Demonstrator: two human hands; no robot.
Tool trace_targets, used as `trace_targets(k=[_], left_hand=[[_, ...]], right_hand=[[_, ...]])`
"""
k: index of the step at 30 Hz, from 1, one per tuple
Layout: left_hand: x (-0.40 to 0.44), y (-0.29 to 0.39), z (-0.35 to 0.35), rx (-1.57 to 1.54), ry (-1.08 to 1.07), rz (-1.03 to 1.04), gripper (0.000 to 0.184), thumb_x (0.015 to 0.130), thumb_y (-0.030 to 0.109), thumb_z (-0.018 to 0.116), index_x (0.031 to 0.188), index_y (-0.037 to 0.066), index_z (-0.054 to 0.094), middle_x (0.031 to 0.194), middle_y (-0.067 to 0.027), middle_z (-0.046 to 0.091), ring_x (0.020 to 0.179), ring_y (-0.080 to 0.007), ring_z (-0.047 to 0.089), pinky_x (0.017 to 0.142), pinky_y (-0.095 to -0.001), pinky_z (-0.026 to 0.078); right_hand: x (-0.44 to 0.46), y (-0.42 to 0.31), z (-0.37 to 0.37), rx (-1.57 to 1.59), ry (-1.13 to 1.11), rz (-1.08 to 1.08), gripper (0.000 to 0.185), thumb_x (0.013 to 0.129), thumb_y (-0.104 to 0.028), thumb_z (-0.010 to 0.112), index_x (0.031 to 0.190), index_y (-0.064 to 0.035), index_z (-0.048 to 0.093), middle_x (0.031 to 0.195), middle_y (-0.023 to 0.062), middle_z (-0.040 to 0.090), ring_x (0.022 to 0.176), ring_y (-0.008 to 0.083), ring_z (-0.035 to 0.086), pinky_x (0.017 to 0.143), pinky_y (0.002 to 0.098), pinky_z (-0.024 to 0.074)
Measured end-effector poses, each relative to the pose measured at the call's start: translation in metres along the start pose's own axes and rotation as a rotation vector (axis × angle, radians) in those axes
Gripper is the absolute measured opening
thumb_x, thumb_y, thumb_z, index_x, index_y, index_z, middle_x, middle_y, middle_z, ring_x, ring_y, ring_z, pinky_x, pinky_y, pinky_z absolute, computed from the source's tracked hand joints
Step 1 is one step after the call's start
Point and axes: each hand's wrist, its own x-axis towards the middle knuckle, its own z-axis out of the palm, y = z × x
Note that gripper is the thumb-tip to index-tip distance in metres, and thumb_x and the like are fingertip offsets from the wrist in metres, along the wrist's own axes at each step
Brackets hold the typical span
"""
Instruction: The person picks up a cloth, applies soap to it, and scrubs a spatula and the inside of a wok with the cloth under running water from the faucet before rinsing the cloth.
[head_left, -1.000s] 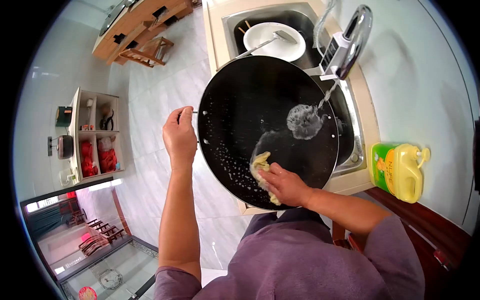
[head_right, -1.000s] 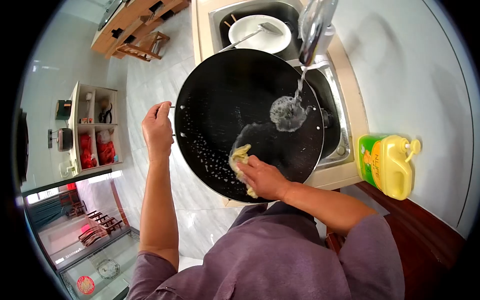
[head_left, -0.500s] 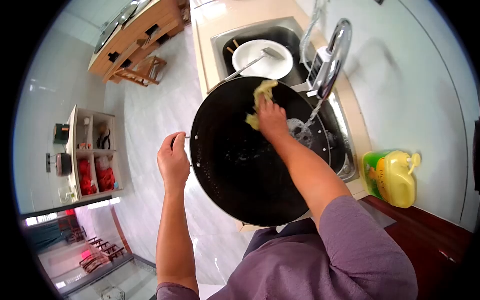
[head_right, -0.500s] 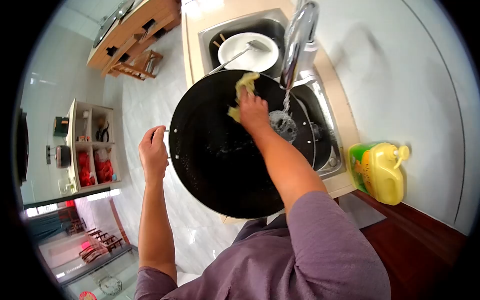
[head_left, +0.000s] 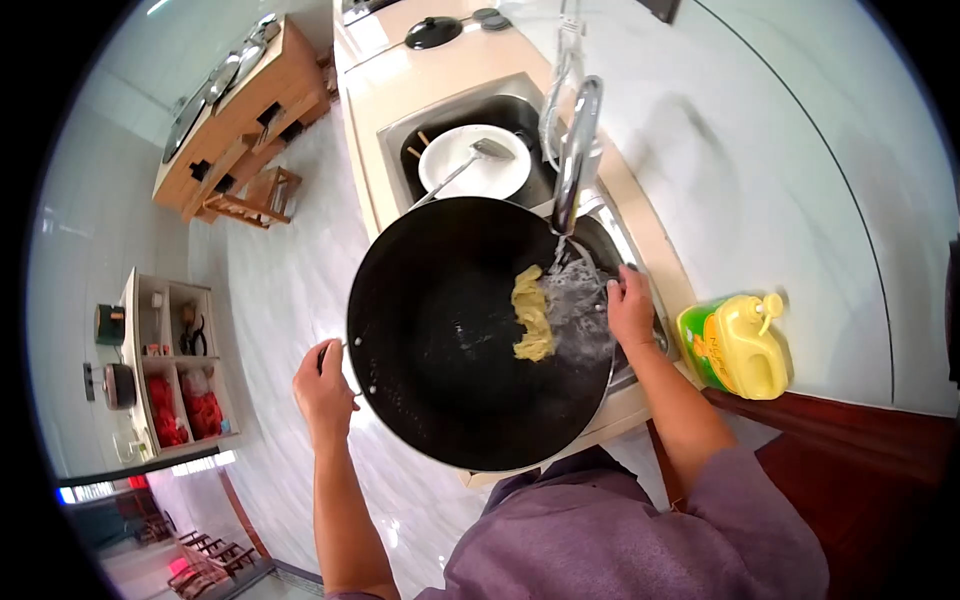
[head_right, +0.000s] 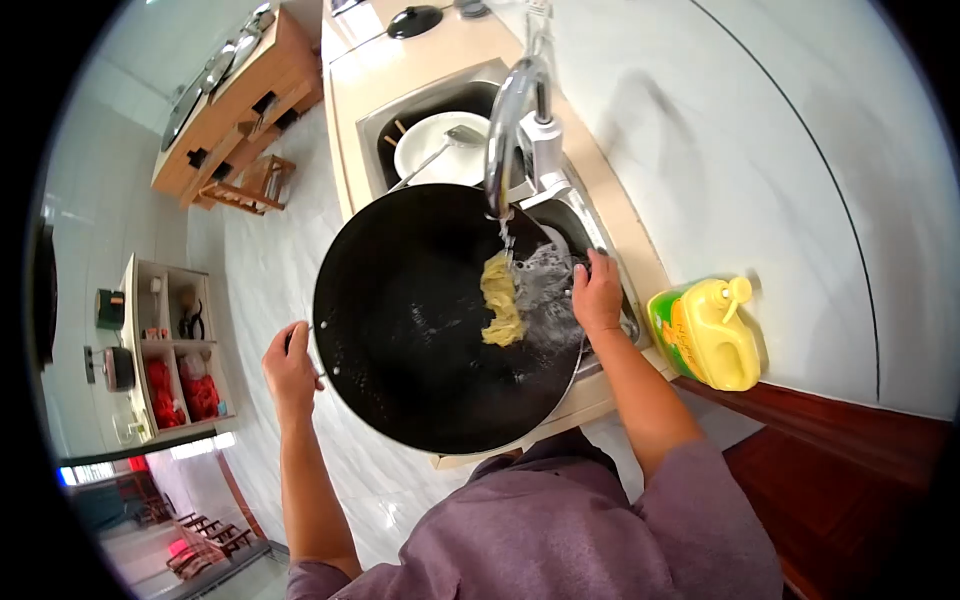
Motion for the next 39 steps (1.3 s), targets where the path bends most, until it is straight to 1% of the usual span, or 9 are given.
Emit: trace_targets(k=[5, 8, 17, 27, 28, 29, 33, 37, 39], left_hand=[[-0.009, -0.001, -0.032, -0.054, 0.088, 0.068, 0.029, 0.103, 0.024, 0.065, 0.112, -0.002, 0.073, 0.057, 0.0015, 0.052, 0.041, -0.0062, 0.043, 0.035, -0.0262, 0.035], [0.008, -0.015, -0.067, -0.131, 0.152, 0.087, 0.03, 0.103, 0.026, 0.067, 0.113, -0.002, 0.071, 0.054, 0.0033, 0.047, 0.038, -0.0046, 0.037, 0.034, -0.0251, 0.03], [0.017, -0.06, -0.093, -0.197, 0.181, 0.007, 0.037, 0.101, 0.03, 0.07, 0.113, -0.004, 0.069, 0.052, 0.0034, 0.044, 0.036, -0.0053, 0.036, 0.03, -0.024, 0.029], [0.017, -0.058, -0.09, -0.16, 0.191, 0.039, 0.033, 0.102, 0.028, 0.07, 0.112, -0.003, 0.072, 0.053, 0.0043, 0.046, 0.037, -0.0045, 0.037, 0.03, -0.0241, 0.029], [0.018, -0.057, -0.09, -0.17, 0.187, 0.024, 0.033, 0.101, 0.028, 0.07, 0.112, -0.003, 0.071, 0.054, 0.0041, 0.046, 0.037, -0.0047, 0.037, 0.03, -0.0242, 0.03], [0.017, -0.056, -0.09, -0.177, 0.177, 0.012, 0.033, 0.101, 0.029, 0.071, 0.112, -0.002, 0.071, 0.054, 0.004, 0.047, 0.037, -0.0048, 0.037, 0.03, -0.0243, 0.03], [0.015, -0.055, -0.091, -0.19, 0.162, 0.026, 0.035, 0.101, 0.03, 0.071, 0.112, -0.003, 0.07, 0.053, 0.0038, 0.046, 0.036, -0.0052, 0.037, 0.03, -0.0245, 0.03], [0.009, -0.048, -0.088, -0.172, 0.16, 0.026, 0.035, 0.102, 0.029, 0.07, 0.113, -0.003, 0.07, 0.053, 0.0039, 0.046, 0.037, -0.0048, 0.037, 0.03, -0.0243, 0.029], [0.006, -0.041, -0.087, -0.172, 0.149, 0.043, 0.034, 0.102, 0.029, 0.069, 0.114, -0.003, 0.07, 0.053, 0.004, 0.046, 0.037, -0.0045, 0.037, 0.031, -0.0241, 0.029]], right_hand=[[-0.014, 0.048, 0.029, 0.137, -0.183, 0.502, 0.038, 0.1, -0.031, 0.065, 0.117, 0.0019, 0.07, 0.102, 0.0225, 0.071, 0.095, 0.0394, 0.069, 0.083, 0.0489, 0.0544], [-0.024, 0.086, 0.072, 0.444, -0.4, 1.08, 0.028, 0.098, -0.029, 0.069, 0.105, -0.0017, 0.07, 0.071, 0.0134, 0.063, 0.065, 0.0267, 0.063, 0.052, 0.0435, 0.045], [-0.051, 0.074, 0.121, 0.303, -0.628, 1.23, 0.014, 0.087, -0.01, 0.075, 0.099, -0.0035, 0.071, 0.073, 0.0102, 0.065, 0.052, 0.0237, 0.059, 0.048, 0.043, 0.0541], [-0.032, 0.074, 0.115, 0.124, -0.747, 1.114, 0.015, 0.091, -0.007, 0.063, 0.098, 0.0038, 0.072, 0.079, 0.0172, 0.073, 0.055, 0.0284, 0.068, 0.045, 0.0431, 0.0523], [-0.025, 0.078, 0.116, -0.09, -0.774, 0.976, 0.016, 0.09, -0.009, 0.064, 0.093, 0.004, 0.072, 0.08, 0.0181, 0.073, 0.064, 0.0298, 0.072, 0.053, 0.0434, 0.0555], [-0.035, 0.114, 0.133, -0.008, -0.509, 0.762, 0.015, 0.09, -0.01, 0.064, 0.093, 0.0028, 0.072, 0.083, 0.0189, 0.074, 0.071, 0.0316, 0.073, 0.059, 0.0433, 0.0568], [-0.01, 0.014, 0.051, 0.104, 0.143, 0.29, 0.017, 0.093, -0.013, 0.066, 0.106, -0.0029, 0.067, 0.1, 0.018, 0.068, 0.094, 0.0396, 0.066, 0.084, 0.0469, 0.0532], [-0.014, -0.06, 0.014, 0.163, -0.061, -0.226, 0.029, 0.091, -0.017, 0.071, 0.116, -0.0042, 0.064, 0.107, 0.0163, 0.063, 0.096, 0.0373, 0.062, 0.086, 0.0458, 0.0526], [-0.026, -0.105, 0.022, 0.166, -0.237, -0.313, 0.041, 0.092, -0.022, 0.073, 0.127, -0.0033, 0.063, 0.119, 0.0202, 0.061, 0.113, 0.0389, 0.061, 0.097, 0.0468, 0.0514]])
